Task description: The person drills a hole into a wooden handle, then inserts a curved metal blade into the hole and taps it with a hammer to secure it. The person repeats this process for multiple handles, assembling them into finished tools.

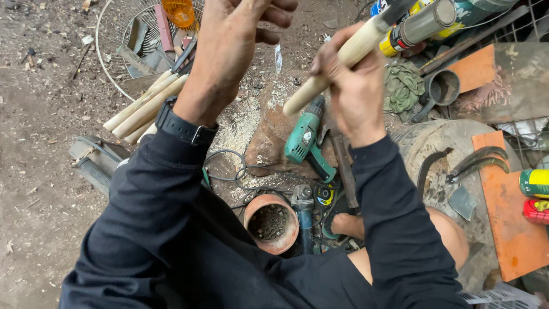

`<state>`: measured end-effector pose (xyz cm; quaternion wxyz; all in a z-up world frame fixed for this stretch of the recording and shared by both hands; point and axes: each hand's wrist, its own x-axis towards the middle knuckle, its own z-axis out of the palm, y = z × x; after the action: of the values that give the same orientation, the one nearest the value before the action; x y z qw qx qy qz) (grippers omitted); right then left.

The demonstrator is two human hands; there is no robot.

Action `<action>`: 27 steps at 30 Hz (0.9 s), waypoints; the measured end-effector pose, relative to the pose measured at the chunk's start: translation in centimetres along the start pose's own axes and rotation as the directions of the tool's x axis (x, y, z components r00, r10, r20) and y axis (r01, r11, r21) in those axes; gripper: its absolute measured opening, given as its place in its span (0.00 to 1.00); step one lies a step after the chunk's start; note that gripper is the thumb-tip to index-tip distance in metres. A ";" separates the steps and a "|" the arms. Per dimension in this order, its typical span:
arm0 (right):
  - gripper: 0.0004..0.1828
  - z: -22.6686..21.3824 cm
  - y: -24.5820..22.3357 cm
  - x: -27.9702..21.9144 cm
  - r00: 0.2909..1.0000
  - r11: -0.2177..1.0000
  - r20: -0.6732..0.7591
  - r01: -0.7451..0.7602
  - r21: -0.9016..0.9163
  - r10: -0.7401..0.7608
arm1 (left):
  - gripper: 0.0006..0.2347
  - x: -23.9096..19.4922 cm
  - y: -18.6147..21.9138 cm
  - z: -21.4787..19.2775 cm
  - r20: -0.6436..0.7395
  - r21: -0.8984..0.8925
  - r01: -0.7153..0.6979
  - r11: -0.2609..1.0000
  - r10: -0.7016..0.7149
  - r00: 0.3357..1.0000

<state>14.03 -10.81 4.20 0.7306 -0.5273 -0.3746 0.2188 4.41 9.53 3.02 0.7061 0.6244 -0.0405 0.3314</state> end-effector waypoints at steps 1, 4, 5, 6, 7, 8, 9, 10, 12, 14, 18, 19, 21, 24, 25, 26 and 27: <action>0.06 -0.6 0.2 0.6 1.000 1.000 -0.016 0.019 -0.001 -0.019 | 0.18 0.0 -0.1 -0.2 -0.011 0.003 0.007 1.000 -0.007 1.000; 0.07 -2.0 2.9 0.5 0.997 1.000 -0.069 0.027 -0.006 -0.027 | 0.18 -0.2 -0.4 -0.5 -0.042 0.009 0.030 1.000 -0.029 0.999; 0.08 -2.4 4.5 0.0 0.996 1.000 -0.089 0.022 -0.007 -0.022 | 0.18 -0.2 -0.3 -0.6 -0.047 0.008 0.038 0.999 -0.038 0.998; 0.07 -2.5 6.6 -0.8 0.991 0.992 -0.130 -0.055 -0.112 0.041 | 0.18 -0.2 -0.2 -0.5 -0.052 0.007 0.047 0.999 -0.046 0.998; 0.06 -2.6 8.8 -1.8 0.980 0.968 -0.175 -0.131 -0.215 0.094 | 0.18 -0.2 0.0 -0.4 -0.053 0.009 0.064 0.998 -0.063 0.997; 0.07 -2.1 11.4 -2.9 0.952 0.955 -0.225 -0.248 -0.161 0.209 | 0.17 -0.1 0.3 -0.2 -0.054 0.010 0.081 0.997 -0.081 0.995; 0.10 -2.1 13.5 -3.5 0.909 0.931 -0.275 -0.350 -0.101 0.312 | 0.17 0.3 0.5 -0.1 -0.044 0.013 0.094 0.995 -0.093 0.995; 0.10 -3.0 14.7 -4.0 0.913 0.936 -0.267 -0.342 -0.089 0.308 | 0.17 0.4 0.8 0.1 -0.041 0.015 0.114 0.993 -0.113 0.993; 0.10 -4.1 16.4 -4.2 0.926 0.942 -0.222 -0.327 -0.072 0.304 | 0.19 -0.1 1.1 0.7 -0.064 0.021 0.146 0.989 -0.144 0.987; 0.11 -4.4 16.5 -5.4 0.908 0.925 -0.227 -0.374 -0.063 0.352 | 0.20 -0.8 0.6 1.0 -0.051 0.038 0.163 0.986 -0.161 0.986; 0.12 -3.1 12.4 -3.1 0.900 0.906 -0.111 -0.423 0.013 0.422 | 0.22 0.6 -0.4 0.9 -0.078 0.110 0.130 0.985 -0.121 0.990; 0.12 -2.1 11.0 -3.2 0.890 0.894 -0.082 -0.448 0.024 0.448 | 0.22 0.8 -0.8 0.6 -0.096 0.075 0.125 0.989 -0.118 0.988; 0.10 -0.3 8.0 -4.0 0.867 0.867 -0.028 -0.497 0.044 0.498 | 0.23 1.5 -1.5 0.2 -0.129 0.005 0.114 0.993 -0.113 0.985; 0.09 1.9 4.2 -5.9 0.853 0.854 0.090 -0.501 -0.139 0.515 | 0.25 2.1 -2.2 -0.5 -0.094 -0.293 0.116 0.949 -0.149 0.984; 0.09 2.3 3.1 -6.5 0.834 0.838 0.096 -0.545 -0.020 0.544 | 0.24 2.2 -2.4 -0.5 -0.120 -0.380 0.150 0.913 -0.210 0.970; 0.09 2.7 2.2 -7.1 0.814 0.808 0.105 -0.581 0.099 0.572 | 0.24 2.2 -2.4 -0.3 -0.138 -0.465 0.179 0.867 -0.271 0.953; 0.10 2.9 1.4 -7.7 0.790 0.761 0.120 -0.612 0.213 0.602 | 0.24 2.1 -2.5 -0.1 -0.154 -0.550 0.200 0.811 -0.334 0.930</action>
<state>7.12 -14.06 0.88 0.6701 -0.5226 -0.1707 0.4988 7.28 10.50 1.84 0.8886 0.3615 0.0465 0.2783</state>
